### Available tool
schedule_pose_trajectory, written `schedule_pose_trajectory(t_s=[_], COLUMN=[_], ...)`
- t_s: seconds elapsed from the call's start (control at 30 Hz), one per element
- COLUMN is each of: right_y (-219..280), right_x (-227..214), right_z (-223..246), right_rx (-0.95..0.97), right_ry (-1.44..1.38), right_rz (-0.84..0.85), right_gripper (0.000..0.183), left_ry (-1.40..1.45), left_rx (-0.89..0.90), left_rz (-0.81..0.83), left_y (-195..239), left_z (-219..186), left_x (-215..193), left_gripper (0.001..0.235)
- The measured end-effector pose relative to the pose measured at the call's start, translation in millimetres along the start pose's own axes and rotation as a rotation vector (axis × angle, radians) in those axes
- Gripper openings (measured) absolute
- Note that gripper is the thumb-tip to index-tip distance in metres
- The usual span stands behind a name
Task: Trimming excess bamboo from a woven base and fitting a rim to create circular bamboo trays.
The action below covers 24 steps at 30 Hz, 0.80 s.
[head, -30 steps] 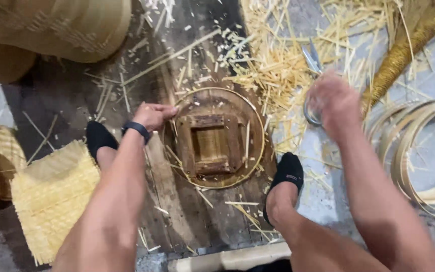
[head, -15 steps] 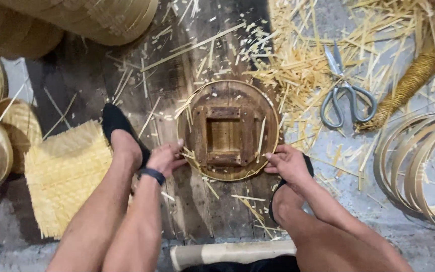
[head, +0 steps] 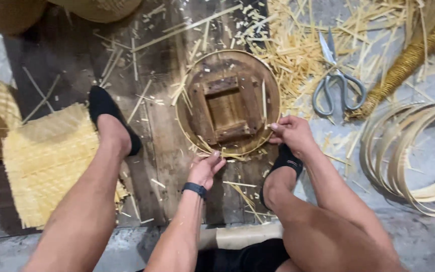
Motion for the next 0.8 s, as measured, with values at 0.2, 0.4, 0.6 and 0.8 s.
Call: schedule_pose_trajectory(t_s=[0.2,0.4,0.6,0.8], right_y=[-15.7,16.4,89.0,91.6], right_x=[-1.8,18.3,130.2,205.0], right_z=[-5.2,29.2,160.3,156.8], right_rx=[-0.012,-0.012,-0.775,-0.146], right_ry=[0.040,0.099,0.576,-0.407], right_rz=[-0.003,-0.018,0.036,0.516], right_gripper=[0.020,0.025,0.053,0.046], left_ry=[0.112,0.066,0.251,-0.465], left_rx=[-0.006,0.047,0.000,0.851], left_rz=[0.045,-0.080,-0.135,-0.359], left_y=[-6.2,7.7,46.4,192.8], left_z=[16.1,-21.1,-96.8,-250.9], left_x=[11.4,7.7,-4.2,36.9], left_gripper=[0.011,0.024,0.029,0.039])
Point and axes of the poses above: each hand's wrist, its own y-axis away from the middle knuckle, its own x-axis out of the palm, z = x × y, the point moved 9 cm from there along -y, towards the middle knuckle, and after that the axes turned 12 degrees about -y, right-handed, at the moved point
